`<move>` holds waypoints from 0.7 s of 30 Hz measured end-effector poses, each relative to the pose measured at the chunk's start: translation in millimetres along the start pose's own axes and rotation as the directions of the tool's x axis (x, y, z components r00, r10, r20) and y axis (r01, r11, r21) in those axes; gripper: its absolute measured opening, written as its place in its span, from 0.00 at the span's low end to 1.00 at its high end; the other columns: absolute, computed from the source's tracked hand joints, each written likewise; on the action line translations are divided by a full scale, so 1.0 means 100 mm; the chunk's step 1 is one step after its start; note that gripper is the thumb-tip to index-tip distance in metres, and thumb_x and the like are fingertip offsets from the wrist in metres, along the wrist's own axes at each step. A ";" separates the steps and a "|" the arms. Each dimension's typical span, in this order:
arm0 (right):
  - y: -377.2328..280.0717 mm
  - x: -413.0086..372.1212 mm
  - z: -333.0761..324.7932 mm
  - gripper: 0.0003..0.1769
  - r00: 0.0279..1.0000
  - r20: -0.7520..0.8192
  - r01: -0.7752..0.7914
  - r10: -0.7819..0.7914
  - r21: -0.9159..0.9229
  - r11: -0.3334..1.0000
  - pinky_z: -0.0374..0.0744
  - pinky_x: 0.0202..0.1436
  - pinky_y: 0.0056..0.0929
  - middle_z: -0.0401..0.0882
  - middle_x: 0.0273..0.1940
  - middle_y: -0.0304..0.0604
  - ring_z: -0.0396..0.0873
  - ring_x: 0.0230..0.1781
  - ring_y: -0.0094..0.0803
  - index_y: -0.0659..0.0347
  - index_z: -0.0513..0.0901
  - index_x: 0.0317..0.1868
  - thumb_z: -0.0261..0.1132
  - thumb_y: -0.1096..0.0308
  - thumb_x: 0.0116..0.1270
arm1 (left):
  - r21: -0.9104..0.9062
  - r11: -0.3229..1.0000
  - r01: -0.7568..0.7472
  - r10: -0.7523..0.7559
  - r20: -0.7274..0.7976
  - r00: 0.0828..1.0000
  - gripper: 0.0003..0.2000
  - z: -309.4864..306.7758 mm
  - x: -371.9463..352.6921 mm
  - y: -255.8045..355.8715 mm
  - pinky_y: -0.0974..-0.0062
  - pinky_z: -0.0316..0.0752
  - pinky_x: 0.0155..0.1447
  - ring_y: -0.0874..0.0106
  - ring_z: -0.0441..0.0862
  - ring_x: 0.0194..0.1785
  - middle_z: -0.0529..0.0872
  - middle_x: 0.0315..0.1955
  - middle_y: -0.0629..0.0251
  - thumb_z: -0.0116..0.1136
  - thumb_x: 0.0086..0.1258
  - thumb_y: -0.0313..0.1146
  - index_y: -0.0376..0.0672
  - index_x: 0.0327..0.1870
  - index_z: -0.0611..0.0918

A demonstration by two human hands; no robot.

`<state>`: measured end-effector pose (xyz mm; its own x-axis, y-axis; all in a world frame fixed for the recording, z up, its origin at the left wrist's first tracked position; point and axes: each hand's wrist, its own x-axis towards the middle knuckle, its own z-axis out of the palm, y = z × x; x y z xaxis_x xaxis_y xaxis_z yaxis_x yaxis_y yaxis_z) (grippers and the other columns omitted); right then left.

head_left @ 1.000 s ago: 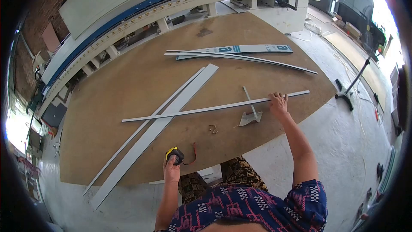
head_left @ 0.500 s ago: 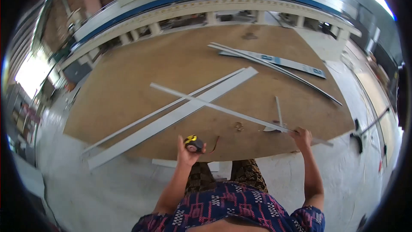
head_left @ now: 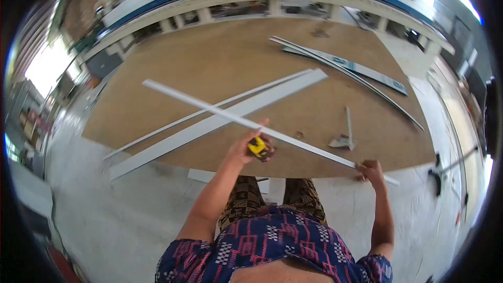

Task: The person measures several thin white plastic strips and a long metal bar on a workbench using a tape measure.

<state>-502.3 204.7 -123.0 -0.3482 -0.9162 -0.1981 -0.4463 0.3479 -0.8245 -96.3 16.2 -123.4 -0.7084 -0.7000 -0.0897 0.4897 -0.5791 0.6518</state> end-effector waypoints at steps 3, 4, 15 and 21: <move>0.00 -0.05 -0.08 0.17 0.996 0.077 0.043 -0.041 -0.025 0.999 0.63 0.18 0.23 0.69 0.14 0.34 0.66 0.14 0.19 0.64 0.78 0.20 0.67 0.58 0.56 | -0.030 0.999 0.032 -0.029 0.103 0.994 0.23 0.09 -0.05 0.04 0.53 0.80 0.30 0.54 0.82 0.36 0.81 0.34 0.55 0.52 0.67 0.43 0.45 0.60 0.68; -0.03 -0.06 -0.12 0.18 0.995 0.093 0.054 -0.046 -0.080 0.995 0.64 0.19 0.23 0.69 0.15 0.35 0.67 0.15 0.20 0.64 0.78 0.21 0.68 0.56 0.55 | -0.046 0.999 0.024 -0.019 0.107 0.994 0.21 0.08 -0.07 0.01 0.53 0.80 0.31 0.53 0.82 0.36 0.81 0.35 0.55 0.50 0.68 0.42 0.43 0.59 0.69; -0.48 0.00 -0.28 0.26 0.571 -0.408 0.340 -0.712 -0.673 0.657 0.72 0.43 0.38 0.76 0.41 0.45 0.76 0.36 0.37 0.58 0.80 0.43 0.73 0.55 0.44 | 0.058 0.992 -0.116 0.115 0.017 0.993 0.18 0.25 -0.42 0.09 0.52 0.80 0.31 0.54 0.81 0.38 0.80 0.37 0.52 0.47 0.69 0.44 0.42 0.53 0.70; -0.16 0.25 0.06 0.34 0.861 -0.405 0.244 -0.307 -0.199 0.949 0.66 0.59 0.43 0.70 0.54 0.51 0.66 0.58 0.45 0.57 0.74 0.55 0.73 0.62 0.44 | 0.036 0.950 -0.311 0.312 -0.027 0.950 0.17 0.26 -0.63 0.26 0.51 0.80 0.28 0.52 0.81 0.37 0.81 0.37 0.52 0.48 0.68 0.44 0.45 0.53 0.69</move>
<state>-498.5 174.5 -117.9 -0.4970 -0.8154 0.2968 -0.6727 0.1459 -0.7254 -51.8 56.0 -80.9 -0.5061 -0.8569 0.0976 0.6671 -0.3172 0.6740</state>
